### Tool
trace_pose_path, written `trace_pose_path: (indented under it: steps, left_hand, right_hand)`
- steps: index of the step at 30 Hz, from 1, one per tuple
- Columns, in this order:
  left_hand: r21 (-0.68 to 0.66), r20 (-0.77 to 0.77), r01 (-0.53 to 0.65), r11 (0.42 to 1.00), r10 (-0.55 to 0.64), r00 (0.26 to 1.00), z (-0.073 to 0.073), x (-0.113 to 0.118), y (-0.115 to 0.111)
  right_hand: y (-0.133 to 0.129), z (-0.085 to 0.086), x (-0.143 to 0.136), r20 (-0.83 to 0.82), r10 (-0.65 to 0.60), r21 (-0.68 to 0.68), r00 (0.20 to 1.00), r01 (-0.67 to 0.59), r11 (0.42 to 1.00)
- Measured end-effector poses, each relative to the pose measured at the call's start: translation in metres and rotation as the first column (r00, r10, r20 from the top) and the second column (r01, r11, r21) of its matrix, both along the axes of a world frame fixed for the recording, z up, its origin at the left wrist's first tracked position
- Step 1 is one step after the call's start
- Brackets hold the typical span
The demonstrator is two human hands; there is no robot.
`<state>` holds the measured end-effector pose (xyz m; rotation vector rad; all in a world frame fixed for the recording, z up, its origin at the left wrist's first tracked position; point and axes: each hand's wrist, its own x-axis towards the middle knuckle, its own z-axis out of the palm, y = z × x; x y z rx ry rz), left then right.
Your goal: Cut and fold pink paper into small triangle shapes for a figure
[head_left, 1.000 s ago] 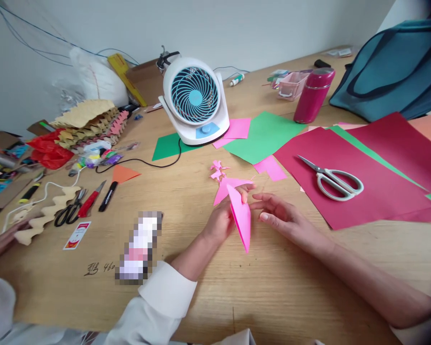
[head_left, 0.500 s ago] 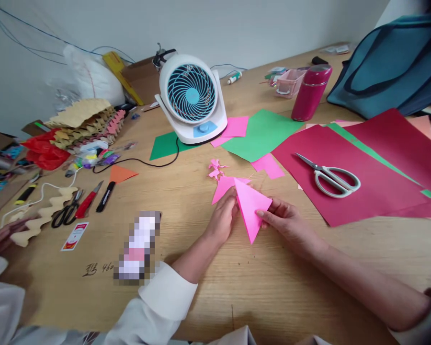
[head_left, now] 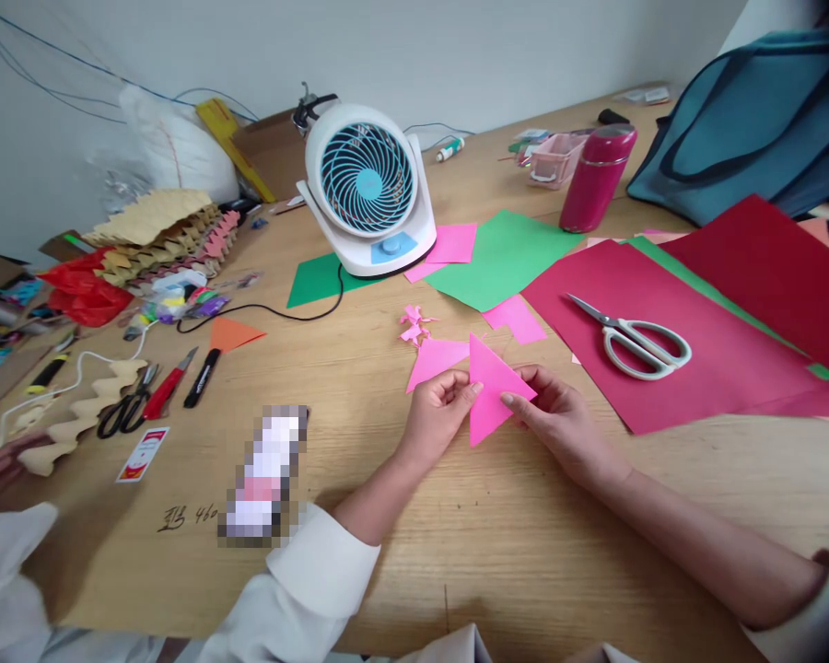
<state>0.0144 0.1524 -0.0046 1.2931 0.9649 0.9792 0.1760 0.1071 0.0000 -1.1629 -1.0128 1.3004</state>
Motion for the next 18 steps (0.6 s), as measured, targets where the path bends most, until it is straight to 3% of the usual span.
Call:
trace_pose_path:
  steps: [9, 18]
  left_hand:
    - [0.125, -0.198, 0.128, 0.984, -0.102, 0.975, 0.0034, -0.0008, -0.0035]
    - [0.223, -0.292, 0.187, 0.957, -0.117, 0.949, 0.0026, -0.0003, -0.0060]
  right_hand:
    - [-0.0011, 0.0010, 0.0004, -0.042, 0.063, -0.029, 0.997, -0.065, 0.997]
    - [-0.0020, -0.0001, 0.0011, 0.032, 0.047, -0.018, 0.998, -0.047, 0.999]
